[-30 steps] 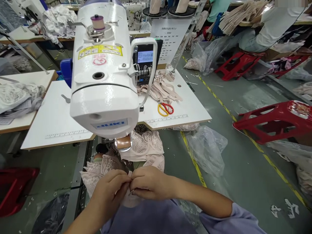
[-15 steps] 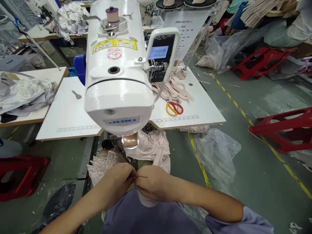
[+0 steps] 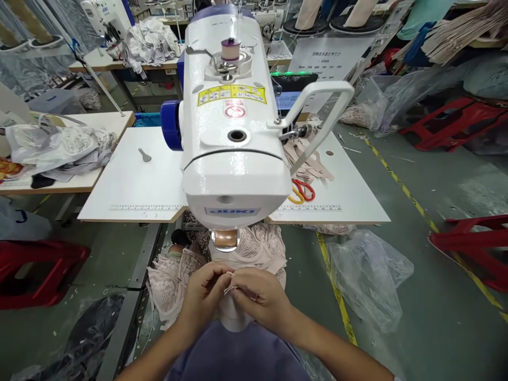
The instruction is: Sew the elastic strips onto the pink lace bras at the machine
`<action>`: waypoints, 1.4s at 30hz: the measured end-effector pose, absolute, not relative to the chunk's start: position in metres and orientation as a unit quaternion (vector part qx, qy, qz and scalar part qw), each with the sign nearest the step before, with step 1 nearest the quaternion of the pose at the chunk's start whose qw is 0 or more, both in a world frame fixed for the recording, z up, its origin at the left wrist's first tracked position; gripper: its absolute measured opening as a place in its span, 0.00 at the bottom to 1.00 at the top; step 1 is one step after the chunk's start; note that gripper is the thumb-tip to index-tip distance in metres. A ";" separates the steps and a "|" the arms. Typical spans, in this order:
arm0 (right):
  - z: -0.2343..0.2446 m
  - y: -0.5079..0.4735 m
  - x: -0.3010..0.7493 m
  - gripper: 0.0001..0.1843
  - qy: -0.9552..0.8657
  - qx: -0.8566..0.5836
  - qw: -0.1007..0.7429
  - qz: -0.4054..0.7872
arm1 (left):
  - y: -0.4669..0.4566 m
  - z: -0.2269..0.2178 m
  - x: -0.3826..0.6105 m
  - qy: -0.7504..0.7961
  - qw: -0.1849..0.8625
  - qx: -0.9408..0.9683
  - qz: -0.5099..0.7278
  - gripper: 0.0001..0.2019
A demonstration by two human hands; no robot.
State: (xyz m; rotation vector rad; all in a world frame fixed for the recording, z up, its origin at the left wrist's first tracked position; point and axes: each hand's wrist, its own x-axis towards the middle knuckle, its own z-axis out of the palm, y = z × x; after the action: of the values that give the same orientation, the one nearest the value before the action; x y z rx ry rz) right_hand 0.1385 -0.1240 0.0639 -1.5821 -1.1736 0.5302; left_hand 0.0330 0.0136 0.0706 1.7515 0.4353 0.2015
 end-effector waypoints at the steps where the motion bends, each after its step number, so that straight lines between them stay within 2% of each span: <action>1: 0.065 -0.124 0.139 0.10 -0.492 -0.664 0.518 0.223 | 0.015 0.069 0.032 0.184 0.582 0.787 0.095 0.08; 5: 0.068 -0.123 0.140 0.08 -0.486 -0.665 0.515 0.237 | 0.019 0.060 0.031 0.118 0.440 0.877 0.156 0.11; 7: 0.069 -0.123 0.141 0.08 -0.470 -0.671 0.521 0.241 | 0.019 0.057 0.032 0.092 0.406 0.889 0.189 0.11; 14: 0.067 -0.123 0.145 0.06 -0.408 -0.703 0.531 0.238 | 0.018 0.060 0.037 0.092 0.493 0.845 0.187 0.08; 17: 0.071 -0.125 0.154 0.08 -0.415 -0.720 0.516 0.208 | 0.021 0.065 0.038 0.110 0.455 0.860 0.202 0.08; 22: 0.089 -0.124 0.172 0.11 -0.455 -0.774 0.418 0.140 | 0.026 0.080 0.037 0.042 0.392 0.890 0.230 0.06; 26: 0.101 -0.120 0.179 0.08 -0.482 -0.733 0.419 0.233 | 0.027 0.090 0.036 0.007 0.383 0.892 0.240 0.05; 32: 0.107 -0.122 0.184 0.09 -0.450 -0.700 0.430 0.349 | 0.030 0.094 0.039 0.032 0.394 0.893 0.215 0.06; 37: 0.106 -0.126 0.186 0.07 -0.458 -0.698 0.420 0.356 | 0.030 0.092 0.039 0.055 0.397 0.899 0.175 0.05; 42: 0.104 -0.127 0.184 0.06 -0.469 -0.705 0.402 0.348 | 0.037 0.096 0.043 0.020 0.355 0.931 0.076 0.12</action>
State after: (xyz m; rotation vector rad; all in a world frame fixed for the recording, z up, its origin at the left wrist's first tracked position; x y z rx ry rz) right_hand 0.1839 -0.1270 0.1043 -1.7818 -1.1852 0.8787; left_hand 0.0433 0.0370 0.0959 2.4061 0.0525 0.1963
